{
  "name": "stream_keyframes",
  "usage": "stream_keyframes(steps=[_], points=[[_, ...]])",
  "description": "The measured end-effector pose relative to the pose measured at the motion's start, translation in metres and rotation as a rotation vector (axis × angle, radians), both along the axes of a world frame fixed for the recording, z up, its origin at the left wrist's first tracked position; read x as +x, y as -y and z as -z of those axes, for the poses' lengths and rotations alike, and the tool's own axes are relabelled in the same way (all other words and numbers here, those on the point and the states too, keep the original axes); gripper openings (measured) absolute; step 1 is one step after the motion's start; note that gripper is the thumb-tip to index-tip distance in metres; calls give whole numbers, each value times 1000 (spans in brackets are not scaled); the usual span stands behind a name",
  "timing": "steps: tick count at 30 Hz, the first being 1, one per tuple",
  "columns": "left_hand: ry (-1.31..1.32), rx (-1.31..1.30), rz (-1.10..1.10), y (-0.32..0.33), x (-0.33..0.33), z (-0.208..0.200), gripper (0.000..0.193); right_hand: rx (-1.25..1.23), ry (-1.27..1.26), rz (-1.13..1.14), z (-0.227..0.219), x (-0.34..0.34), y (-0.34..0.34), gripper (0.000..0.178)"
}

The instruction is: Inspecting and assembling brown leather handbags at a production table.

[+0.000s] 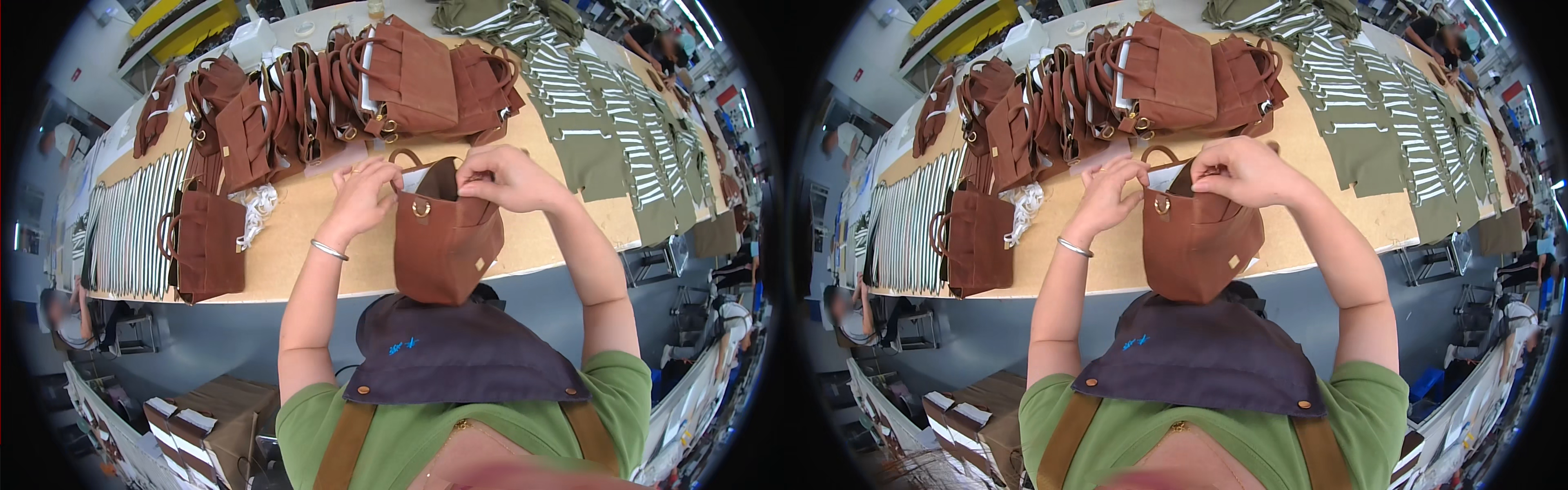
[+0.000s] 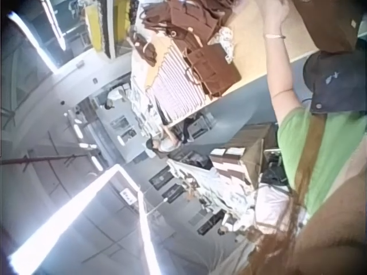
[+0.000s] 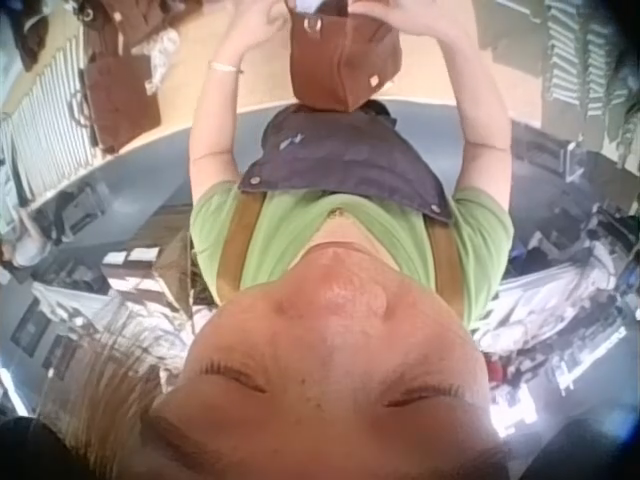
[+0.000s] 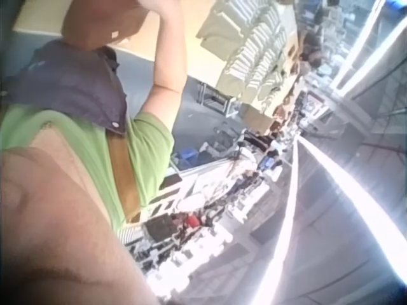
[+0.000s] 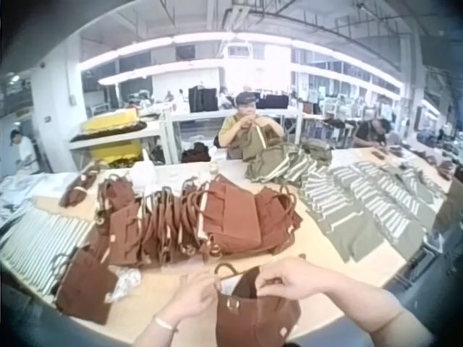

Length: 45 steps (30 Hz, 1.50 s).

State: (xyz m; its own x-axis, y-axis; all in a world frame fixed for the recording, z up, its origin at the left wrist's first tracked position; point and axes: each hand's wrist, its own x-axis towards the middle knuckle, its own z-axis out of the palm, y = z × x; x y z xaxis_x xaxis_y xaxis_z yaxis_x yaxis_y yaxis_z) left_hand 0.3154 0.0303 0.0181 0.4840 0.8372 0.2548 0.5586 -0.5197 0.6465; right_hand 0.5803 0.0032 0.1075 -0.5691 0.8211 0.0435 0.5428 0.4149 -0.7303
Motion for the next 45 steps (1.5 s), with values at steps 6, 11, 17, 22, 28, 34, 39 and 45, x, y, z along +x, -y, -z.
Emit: stream_keyframes(steps=[6,11,17,22,28,34,39,45], points=[[7,-63,303,23,4,-51,13,39,-107,-99,-12,60,2,9],[69,-569,507,9,13,-44,15,-61,-41,-2,22,66,21,10],[-331,-787,637,-57,57,-13,39,33,-75,31,29,50,18,10],[-642,-674,866,-38,97,34,42,176,38,77,27,44,31,15],[-577,-481,725,-37,87,-9,22,406,61,130,32,14,43,26],[-318,-416,575,-40,65,-5,12,9,610,187,23,9,34,20],[-164,-573,635,-44,68,-5,9,-149,612,129,25,5,12,24],[52,-803,554,-44,62,-17,15,-275,428,228,48,12,-3,23]])
